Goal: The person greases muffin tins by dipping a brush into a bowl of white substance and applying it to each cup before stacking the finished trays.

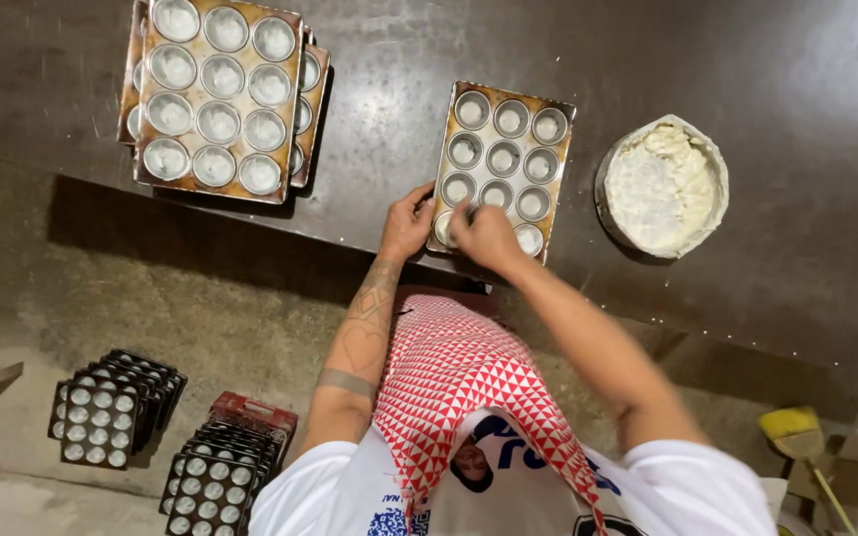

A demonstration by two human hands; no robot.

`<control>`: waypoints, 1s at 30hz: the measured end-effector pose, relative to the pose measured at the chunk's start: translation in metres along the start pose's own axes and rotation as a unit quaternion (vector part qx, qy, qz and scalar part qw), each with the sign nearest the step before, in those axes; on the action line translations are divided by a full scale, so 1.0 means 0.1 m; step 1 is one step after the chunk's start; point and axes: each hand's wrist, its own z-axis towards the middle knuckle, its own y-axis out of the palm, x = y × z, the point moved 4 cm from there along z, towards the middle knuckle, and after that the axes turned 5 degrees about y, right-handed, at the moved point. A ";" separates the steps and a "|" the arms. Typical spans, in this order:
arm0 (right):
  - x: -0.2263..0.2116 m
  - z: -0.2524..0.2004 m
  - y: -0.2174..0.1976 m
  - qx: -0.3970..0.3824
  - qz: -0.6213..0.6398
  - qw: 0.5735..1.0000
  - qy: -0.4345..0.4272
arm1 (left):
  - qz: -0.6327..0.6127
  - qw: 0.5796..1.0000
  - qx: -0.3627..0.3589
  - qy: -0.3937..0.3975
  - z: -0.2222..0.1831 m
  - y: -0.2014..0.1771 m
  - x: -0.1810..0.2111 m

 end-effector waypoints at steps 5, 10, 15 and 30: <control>0.63 -0.30 0.11 -0.075 0.751 0.646 0.113 | 0.023 1.000 -0.013 -0.009 -0.01 -0.02 0.04; 1.68 -1.03 -1.18 0.164 0.657 0.736 -0.013 | 0.074 0.997 -0.018 -0.022 -0.02 -0.02 0.16; 2.41 -1.22 -1.97 0.408 0.104 0.905 0.064 | 0.068 0.997 -0.024 0.007 0.00 -0.01 0.35; 0.67 -1.39 -1.83 0.141 -0.037 0.940 -0.308 | 0.095 0.987 -0.014 -0.128 -0.13 -0.08 0.47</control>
